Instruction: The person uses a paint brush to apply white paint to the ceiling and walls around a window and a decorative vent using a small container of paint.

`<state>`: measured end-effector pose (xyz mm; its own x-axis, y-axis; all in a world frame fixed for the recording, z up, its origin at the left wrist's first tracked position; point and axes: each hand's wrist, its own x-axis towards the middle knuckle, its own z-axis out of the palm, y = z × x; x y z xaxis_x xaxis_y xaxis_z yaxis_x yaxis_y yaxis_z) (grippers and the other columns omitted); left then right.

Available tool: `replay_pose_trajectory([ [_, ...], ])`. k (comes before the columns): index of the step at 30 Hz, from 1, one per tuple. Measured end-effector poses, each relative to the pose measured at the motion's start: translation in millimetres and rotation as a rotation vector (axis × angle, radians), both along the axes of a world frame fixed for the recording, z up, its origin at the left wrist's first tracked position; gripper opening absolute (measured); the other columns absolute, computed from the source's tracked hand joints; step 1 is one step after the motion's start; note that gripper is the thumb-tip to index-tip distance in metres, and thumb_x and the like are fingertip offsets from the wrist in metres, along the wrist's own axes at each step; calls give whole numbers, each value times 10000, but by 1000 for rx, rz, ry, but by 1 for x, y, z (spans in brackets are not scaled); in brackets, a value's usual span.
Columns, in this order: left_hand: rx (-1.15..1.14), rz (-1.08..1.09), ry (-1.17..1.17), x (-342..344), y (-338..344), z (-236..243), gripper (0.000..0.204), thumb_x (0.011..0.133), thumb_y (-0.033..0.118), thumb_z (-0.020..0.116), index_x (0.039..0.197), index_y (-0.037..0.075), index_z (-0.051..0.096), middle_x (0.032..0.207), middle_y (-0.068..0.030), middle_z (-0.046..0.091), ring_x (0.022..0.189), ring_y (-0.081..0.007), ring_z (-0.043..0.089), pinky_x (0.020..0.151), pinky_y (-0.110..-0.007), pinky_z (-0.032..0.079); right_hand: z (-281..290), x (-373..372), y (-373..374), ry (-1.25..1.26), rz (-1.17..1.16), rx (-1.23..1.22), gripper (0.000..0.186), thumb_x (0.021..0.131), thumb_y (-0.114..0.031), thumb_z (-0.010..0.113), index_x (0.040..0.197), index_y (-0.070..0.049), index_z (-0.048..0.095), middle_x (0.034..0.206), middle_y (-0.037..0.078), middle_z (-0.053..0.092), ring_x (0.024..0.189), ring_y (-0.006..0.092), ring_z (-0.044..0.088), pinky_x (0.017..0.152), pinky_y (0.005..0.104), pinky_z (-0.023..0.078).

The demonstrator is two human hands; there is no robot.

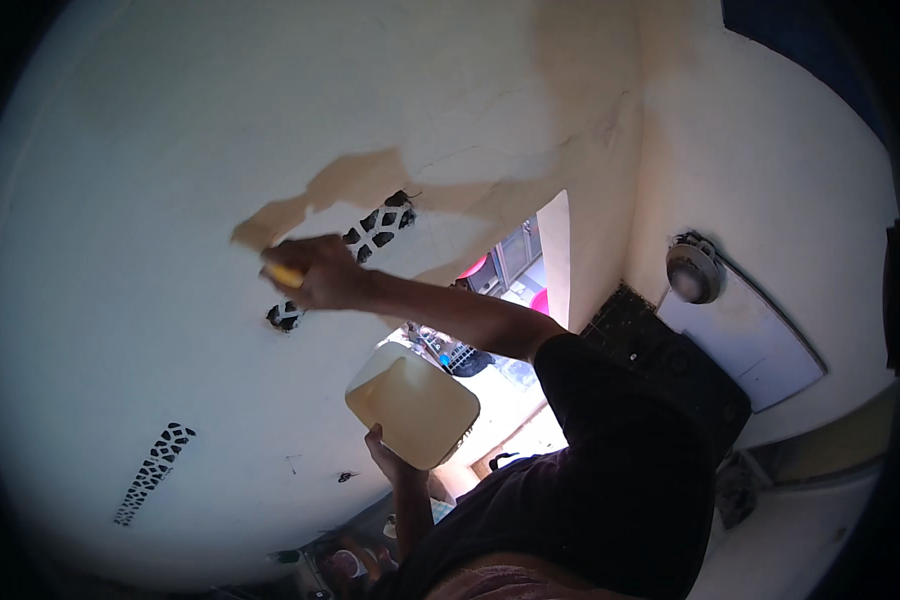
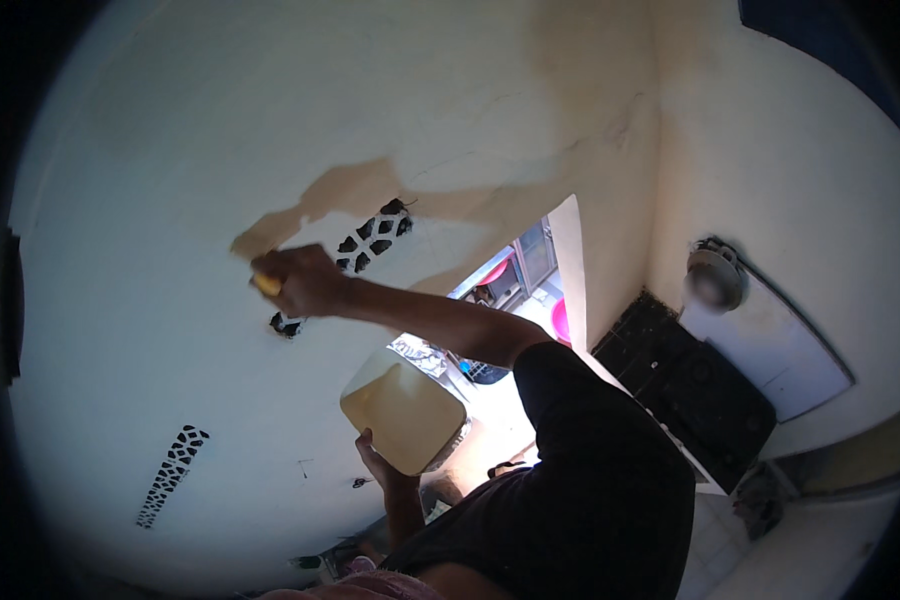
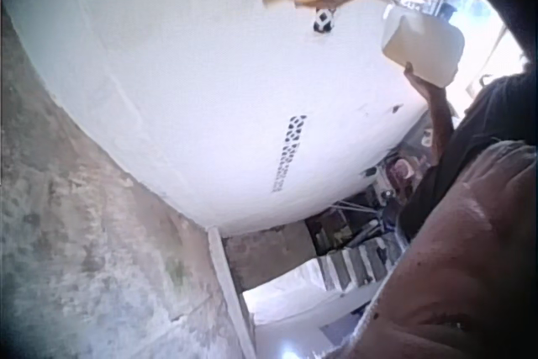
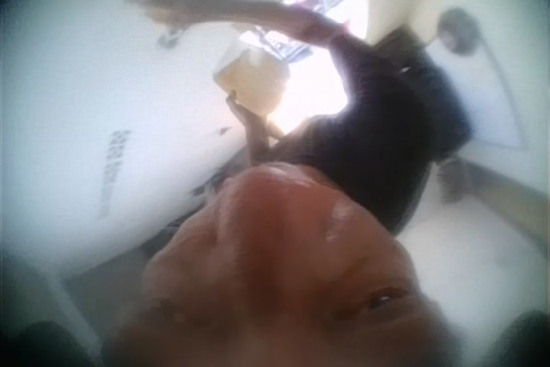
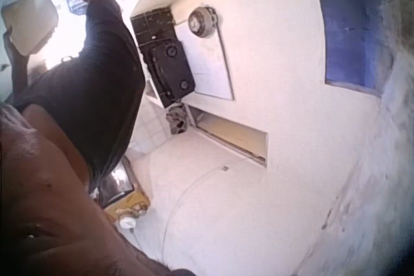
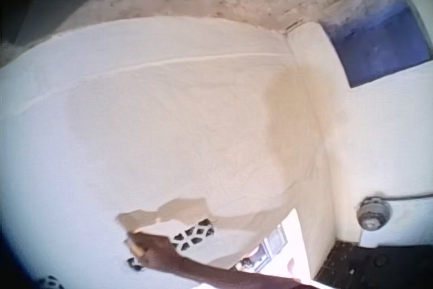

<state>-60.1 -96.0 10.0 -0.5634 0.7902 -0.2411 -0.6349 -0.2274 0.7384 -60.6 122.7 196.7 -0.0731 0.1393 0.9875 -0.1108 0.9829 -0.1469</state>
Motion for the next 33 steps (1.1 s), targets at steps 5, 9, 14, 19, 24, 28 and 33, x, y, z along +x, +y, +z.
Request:
replay_pose_trajectory([
  [5,75,-67,-34,-2,2,6,497,899,380,410,1223,21,522,1114,-116,592,1022,-257,594,856,-393,506,-5,17,33,4,73,-135,249,809,-182,768,1019,-76,686,957,117,717,764,266,709,707,329,569],
  [9,168,-93,50,-9,0,-5,587,890,425,429,1312,18,467,1157,-132,577,1075,-273,582,887,-411,487,-14,102,106,179,-127,-292,172,822,-156,733,968,-75,690,811,81,704,694,193,695,636,315,539],
  [14,168,-172,40,-14,8,-20,584,904,433,431,1309,13,468,1167,-129,582,1074,-266,589,877,-397,494,-22,228,185,517,-651,-367,150,854,-210,708,933,-86,681,689,118,661,603,273,651,566,366,510],
  [19,199,-234,70,-12,5,-20,576,911,433,421,1288,3,487,1144,-130,592,1064,-262,595,871,-401,497,-20,138,147,414,-685,-183,193,843,-236,726,989,-114,697,731,118,665,601,280,652,566,369,522],
  [24,88,-147,-62,-19,0,-17,527,911,418,397,1228,14,510,1096,-110,582,1028,-261,582,869,-413,495,-24,5,26,80,-135,-82,237,798,-155,726,1021,-108,661,855,107,698,702,284,685,656,384,541],
  [28,116,-127,-52,-16,7,-9,481,938,402,385,1208,19,494,1100,-104,561,1048,-252,567,882,-415,494,13,27,18,1,107,-80,190,818,-164,724,984,-90,672,843,108,699,682,281,684,649,372,542],
  [33,125,-79,318,-14,19,-12,442,973,381,401,1192,7,489,1075,-94,562,1010,-219,584,868,-399,520,16,114,119,184,-91,-183,138,849,-149,734,934,-55,679,673,61,691,530,95,630,524,263,508],
])
